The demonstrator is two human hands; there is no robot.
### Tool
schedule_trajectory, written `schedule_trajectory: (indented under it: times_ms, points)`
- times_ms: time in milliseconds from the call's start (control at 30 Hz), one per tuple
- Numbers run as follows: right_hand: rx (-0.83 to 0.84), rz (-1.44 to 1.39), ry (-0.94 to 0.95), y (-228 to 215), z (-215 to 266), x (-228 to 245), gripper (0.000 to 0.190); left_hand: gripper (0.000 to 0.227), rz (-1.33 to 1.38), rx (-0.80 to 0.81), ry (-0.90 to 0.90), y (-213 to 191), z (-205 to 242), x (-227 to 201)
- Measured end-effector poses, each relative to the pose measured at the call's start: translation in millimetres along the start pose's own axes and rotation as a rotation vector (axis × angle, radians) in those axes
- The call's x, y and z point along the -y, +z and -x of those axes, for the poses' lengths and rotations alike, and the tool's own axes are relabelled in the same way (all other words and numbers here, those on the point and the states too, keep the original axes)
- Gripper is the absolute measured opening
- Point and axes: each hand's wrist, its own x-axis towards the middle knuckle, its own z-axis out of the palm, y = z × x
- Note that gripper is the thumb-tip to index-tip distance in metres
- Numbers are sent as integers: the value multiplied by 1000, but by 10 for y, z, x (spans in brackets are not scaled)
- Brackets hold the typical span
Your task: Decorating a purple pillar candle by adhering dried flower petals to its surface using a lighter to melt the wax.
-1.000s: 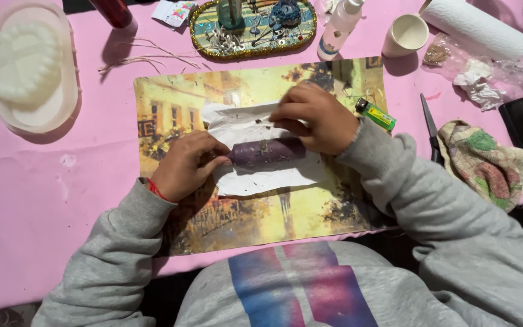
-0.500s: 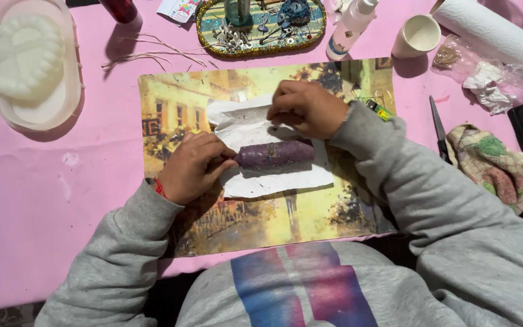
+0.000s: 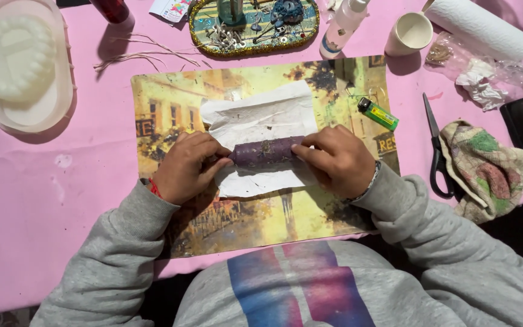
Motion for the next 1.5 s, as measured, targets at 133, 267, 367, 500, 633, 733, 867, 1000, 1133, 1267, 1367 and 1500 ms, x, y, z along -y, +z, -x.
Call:
schedule_trajectory:
  times_ms: [133,267,367,500,633,733,867,1000,1133,1267,1367,1500]
  points:
    - [-11,45,-39,16,40,12,46,15,23,-1,1,2,-2,12]
    - [-85,46,-11,10,9,-6,37,16,15,2,-4,0,-3,10]
    - [-110,32,31,3,-7,0,35,16,19,8,-20,9,3,19]
    - [-123,-49,117,3,15,13,25,15,41,-21,-1,21,4,25]
    - [-84,-97,183,-77,-72,64,28,15,26,-34,-29,40,-4,12]
    - [-108,-69,137,-58,-79,47,62,14,-26,-68,7,42,-43,-41]
    - [40,-194,250,82,58,-161,55,13,-111,-99,58,-8,-121,-161]
    - [145,-283,368,15,-30,-265,48,14,-176,-102,65,-102,-216,-242]
    - [186,-377,458,-161,-132,-262,48,14,-48,-126,17,-72,-185,-223]
    - [89,-543,346,-130,-94,-314,43,21,160,-76,-195,18,-137,-256]
    - [86,-723,456,-28,-30,-337,42,42,39,-80,-174,141,-21,-231]
    - [80,-844,543,92,41,-401,41,68,-220,-50,-55,184,77,-246]
